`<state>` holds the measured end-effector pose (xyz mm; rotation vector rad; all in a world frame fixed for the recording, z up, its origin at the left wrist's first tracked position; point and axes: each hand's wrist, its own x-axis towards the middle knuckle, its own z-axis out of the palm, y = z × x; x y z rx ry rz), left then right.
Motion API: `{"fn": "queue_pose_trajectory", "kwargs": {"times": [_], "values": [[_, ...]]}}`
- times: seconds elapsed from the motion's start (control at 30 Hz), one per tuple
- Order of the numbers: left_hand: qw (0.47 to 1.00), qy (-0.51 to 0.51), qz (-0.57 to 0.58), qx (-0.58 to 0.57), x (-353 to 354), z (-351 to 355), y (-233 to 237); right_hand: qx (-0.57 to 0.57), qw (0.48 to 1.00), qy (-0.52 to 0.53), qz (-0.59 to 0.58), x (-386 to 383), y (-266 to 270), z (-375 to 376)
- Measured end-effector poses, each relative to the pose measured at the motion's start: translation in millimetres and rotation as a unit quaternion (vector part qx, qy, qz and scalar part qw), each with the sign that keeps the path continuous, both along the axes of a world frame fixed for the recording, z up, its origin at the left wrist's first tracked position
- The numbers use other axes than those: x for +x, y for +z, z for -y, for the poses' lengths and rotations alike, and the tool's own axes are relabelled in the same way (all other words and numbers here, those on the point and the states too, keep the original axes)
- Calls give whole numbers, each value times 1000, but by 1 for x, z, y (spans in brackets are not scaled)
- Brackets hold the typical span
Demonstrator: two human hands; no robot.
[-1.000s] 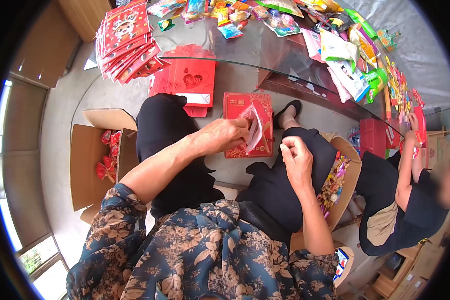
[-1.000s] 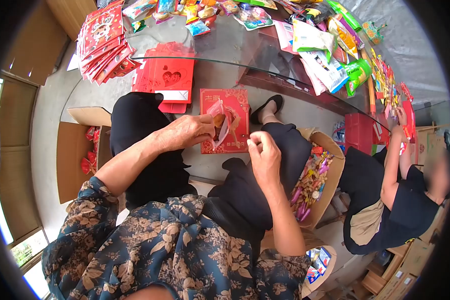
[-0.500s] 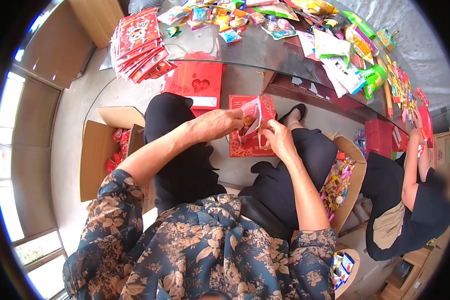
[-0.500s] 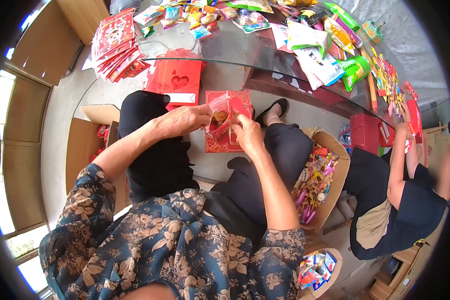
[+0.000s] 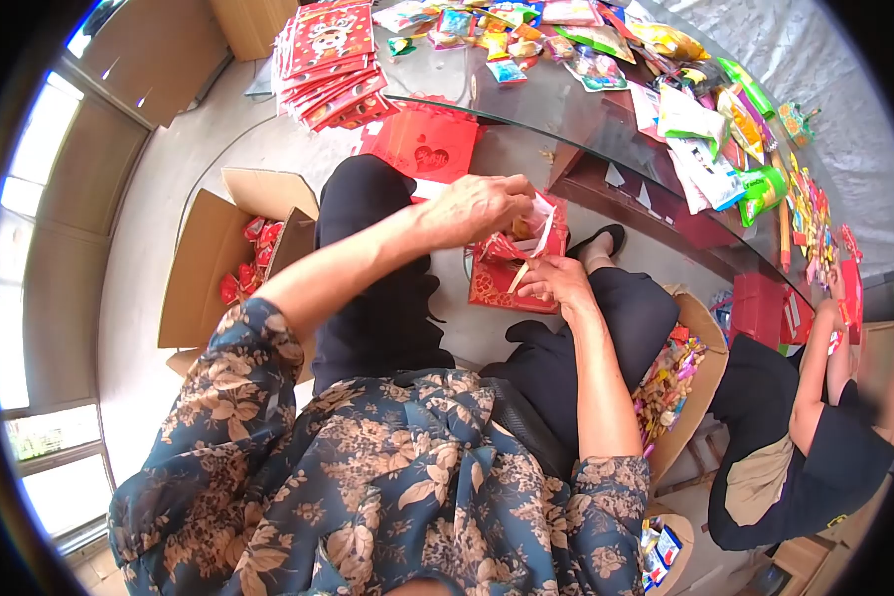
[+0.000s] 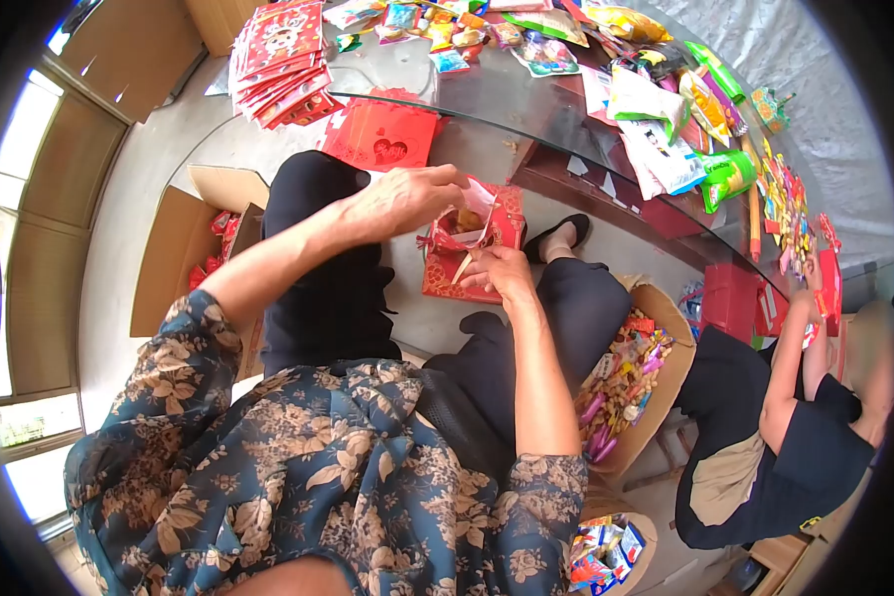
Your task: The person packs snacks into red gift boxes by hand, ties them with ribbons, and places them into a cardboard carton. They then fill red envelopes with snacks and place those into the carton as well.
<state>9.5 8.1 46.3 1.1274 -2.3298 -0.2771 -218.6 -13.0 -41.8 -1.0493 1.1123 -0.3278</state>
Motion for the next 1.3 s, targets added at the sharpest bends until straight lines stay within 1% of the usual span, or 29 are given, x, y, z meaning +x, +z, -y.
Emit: {"fn": "queue_pose_trajectory", "kwargs": {"times": [0.07,0.1,0.17,0.23,0.27,0.3,0.37,0.47,0.5,0.57,0.6,0.7,0.8,0.9,1.03,1.1,1.23,1.3], "values": [[988,55,-143,36,-14,-27,10,6,1000,-8,13,-1,-3,0],[983,96,-152,40,-20,-39,2,9,1000,-12,18,-2,-4,-1],[954,170,-160,186,-24,-52,-31,12,1000,-11,7,0,-4,-2],[907,222,-122,336,-26,-49,-59,19,1000,5,0,2,-4,-3],[893,210,-167,360,-23,-43,-98,24,1000,20,-1,3,-3,-4],[850,227,-229,416,-24,-39,-114,28,999,34,-2,3,-3,-4],[743,249,-346,516,-34,-30,-128,41,999,27,6,7,-5,-6],[666,216,-453,552,-52,-24,-118,44,998,34,10,1,-10,-10],[629,195,-498,564,-54,-23,-123,41,998,42,11,2,-9,-12],[546,153,-585,580,-55,-19,-137,51,998,25,10,2,-7,-17],[516,164,-598,591,-55,-18,-137,55,998,21,9,3,-6,-19],[475,201,-619,592,-59,-20,-134,51,998,31,-8,2,-8,-21],[468,172,-639,586,-62,-21,-139,47,998,46,-15,-1,-9,-21],[449,183,-641,595,-63,-20,-140,48,998,43,-17,-3,-9,-22],[449,177,-646,592,-61,-19,-145,67,997,39,-16,-2,-9,-21],[447,167,-656,585,-62,-20,-144,57,998,13,-12,-3,-12,-22],[457,192,-647,579,-61,-20,-136,53,998,-27,-8,-4,-11,-22],[461,190,-652,571,-62,-20,-137,80,996,-22,23,-3,-6,-23]]}}
